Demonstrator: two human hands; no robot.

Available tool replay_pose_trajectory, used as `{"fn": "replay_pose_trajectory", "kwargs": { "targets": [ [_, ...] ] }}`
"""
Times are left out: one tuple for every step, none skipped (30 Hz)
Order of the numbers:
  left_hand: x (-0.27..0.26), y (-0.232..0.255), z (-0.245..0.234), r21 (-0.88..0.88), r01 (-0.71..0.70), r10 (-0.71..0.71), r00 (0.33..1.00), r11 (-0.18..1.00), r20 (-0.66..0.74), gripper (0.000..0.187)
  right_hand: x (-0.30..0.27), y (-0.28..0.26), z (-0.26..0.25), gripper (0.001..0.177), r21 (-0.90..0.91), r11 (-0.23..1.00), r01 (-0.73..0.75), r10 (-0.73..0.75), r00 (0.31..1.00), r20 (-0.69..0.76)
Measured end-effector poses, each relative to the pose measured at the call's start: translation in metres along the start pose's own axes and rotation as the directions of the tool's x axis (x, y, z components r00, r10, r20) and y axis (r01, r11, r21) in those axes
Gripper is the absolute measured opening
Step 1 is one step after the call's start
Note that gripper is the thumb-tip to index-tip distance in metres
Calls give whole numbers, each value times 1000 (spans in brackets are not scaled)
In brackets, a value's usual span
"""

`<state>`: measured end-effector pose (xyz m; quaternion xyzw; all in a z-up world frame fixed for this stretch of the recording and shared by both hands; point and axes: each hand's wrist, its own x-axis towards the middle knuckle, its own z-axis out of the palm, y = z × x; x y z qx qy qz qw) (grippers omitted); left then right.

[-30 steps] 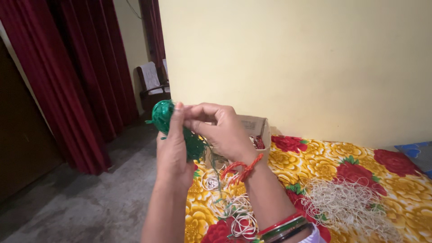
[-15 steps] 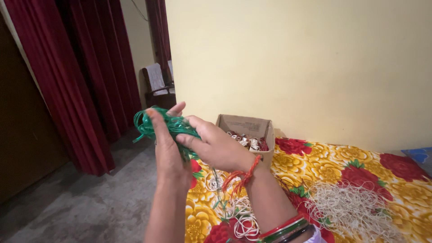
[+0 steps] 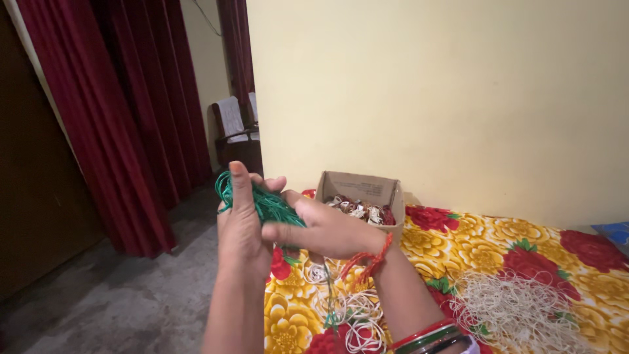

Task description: The person untangles a green yarn bundle by hand on a floral bedsheet, repeatedly pulling and separating strands. The person places some untangled yarn into a cardboard box and continues to work on the remaining tangled portion.

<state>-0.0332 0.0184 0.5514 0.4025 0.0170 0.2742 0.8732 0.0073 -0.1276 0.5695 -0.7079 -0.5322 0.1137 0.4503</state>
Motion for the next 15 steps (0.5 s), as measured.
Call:
{"fn": "replay_pose_trajectory", "kwargs": {
  "targets": [
    [0,-2,0,-55,-36,36,999,998,3,52,-1,2,-1,54,-20,995,-98,99,995,31],
    [1,-4,0,-109,-70,71,997,992,5,52,0,5,-2,48,-88,993,-78,82,996,34],
    [2,-7,0,-163,-104,107,994,981,5,52,2,8,-2,42,-155,986,-58,64,997,39],
    [3,-11,0,-170,-104,101,995,980,-23,52,3,11,-2,37,-222,974,-35,46,998,44],
    [4,-14,0,-177,-104,96,994,979,-52,52,4,13,-2,41,-221,975,-18,26,999,34],
    [4,-18,0,-184,-101,88,993,978,-81,51,5,15,0,45,-219,976,-2,7,1000,24],
    [4,-20,0,-186,-116,103,992,976,-78,51,5,17,1,50,-218,976,14,-11,1000,14],
    [4,-22,0,-189,-132,120,990,973,-75,50,6,18,1,48,-176,984,29,-26,999,19],
    [4,-23,1,-191,-149,138,988,970,-71,49,6,19,1,46,-133,990,43,-40,999,22],
    [1,-23,1,-168,-134,131,991,977,-28,47,5,19,1,45,-88,995,57,-55,998,27],
    [-2,-23,1,-144,-120,123,992,982,15,44,2,17,0,46,-13,1000,4,-3,999,33],
    [-5,-21,2,-119,-109,117,991,987,59,42,-3,15,-3,47,61,997,-47,45,998,43],
    [-8,-20,3,-116,-119,136,980,986,147,40,-5,12,-5,48,134,986,-98,91,994,58],
    [-12,-18,5,-114,-127,151,960,985,235,40,-6,9,-5,50,178,975,-131,124,991,53],
    [-14,-16,6,-112,-134,164,933,985,321,42,-7,6,-5,51,222,961,-164,156,986,50]
  ]
}}
